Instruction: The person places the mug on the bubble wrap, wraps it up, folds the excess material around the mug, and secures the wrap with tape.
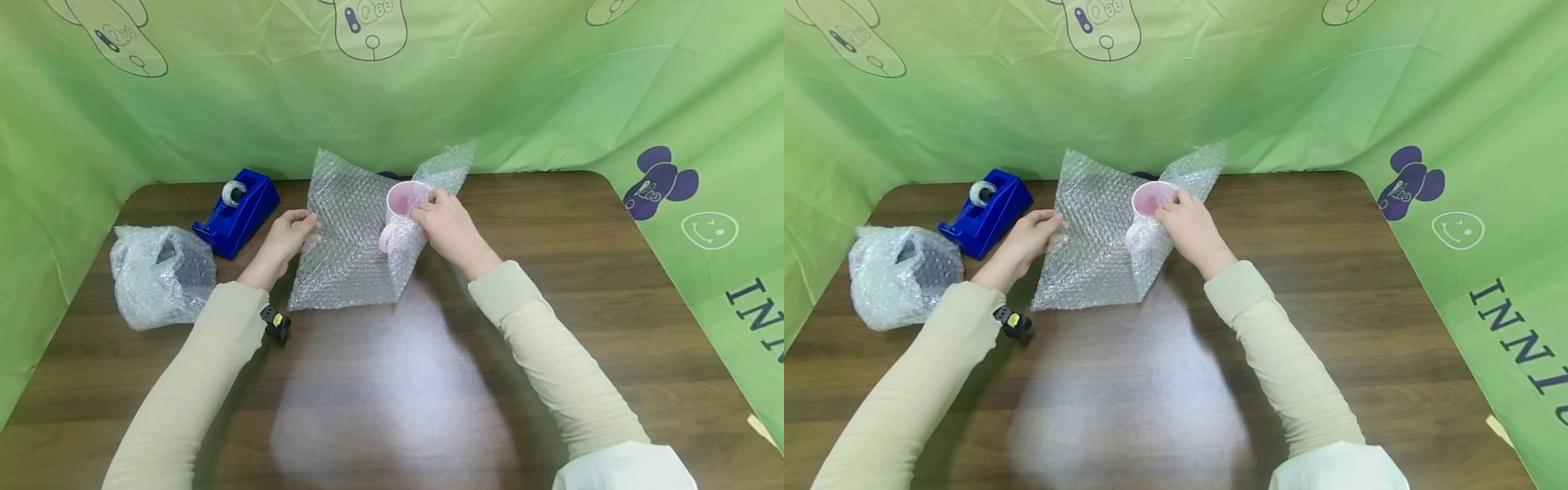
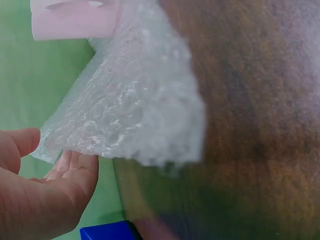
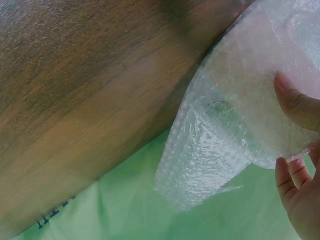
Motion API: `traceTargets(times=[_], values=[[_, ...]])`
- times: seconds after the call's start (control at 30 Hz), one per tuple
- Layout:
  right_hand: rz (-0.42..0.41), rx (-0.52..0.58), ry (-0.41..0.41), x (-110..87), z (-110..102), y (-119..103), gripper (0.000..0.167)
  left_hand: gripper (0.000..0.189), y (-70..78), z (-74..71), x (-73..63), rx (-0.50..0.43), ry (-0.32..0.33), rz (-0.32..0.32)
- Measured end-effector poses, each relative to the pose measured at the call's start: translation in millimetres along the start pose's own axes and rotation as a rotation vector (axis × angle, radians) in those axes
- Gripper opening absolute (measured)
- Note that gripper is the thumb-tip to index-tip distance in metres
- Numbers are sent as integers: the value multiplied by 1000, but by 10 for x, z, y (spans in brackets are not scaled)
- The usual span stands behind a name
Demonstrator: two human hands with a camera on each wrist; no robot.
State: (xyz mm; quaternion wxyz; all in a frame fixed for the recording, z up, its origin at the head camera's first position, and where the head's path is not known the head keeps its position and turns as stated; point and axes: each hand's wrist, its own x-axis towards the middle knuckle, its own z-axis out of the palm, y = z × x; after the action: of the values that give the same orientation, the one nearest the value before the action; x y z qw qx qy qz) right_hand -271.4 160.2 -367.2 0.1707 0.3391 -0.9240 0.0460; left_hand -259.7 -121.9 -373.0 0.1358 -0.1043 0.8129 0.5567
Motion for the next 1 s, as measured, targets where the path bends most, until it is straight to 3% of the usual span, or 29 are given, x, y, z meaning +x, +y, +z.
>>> traceTargets(times=[0.2,0.43,0.63,1.0], values=[[1,-5,5,2,6,4,11,57,76,11,2,47,-10,39],[6,-13,-3,11,12,3,10,54,202,43,12,169,-18,126],[12,-7,-2,13,7,-2,9,47,306,100,11,312,44,200],[-8,-9,39,9,9,0,10,37,393,275,-10,252,154,281]])
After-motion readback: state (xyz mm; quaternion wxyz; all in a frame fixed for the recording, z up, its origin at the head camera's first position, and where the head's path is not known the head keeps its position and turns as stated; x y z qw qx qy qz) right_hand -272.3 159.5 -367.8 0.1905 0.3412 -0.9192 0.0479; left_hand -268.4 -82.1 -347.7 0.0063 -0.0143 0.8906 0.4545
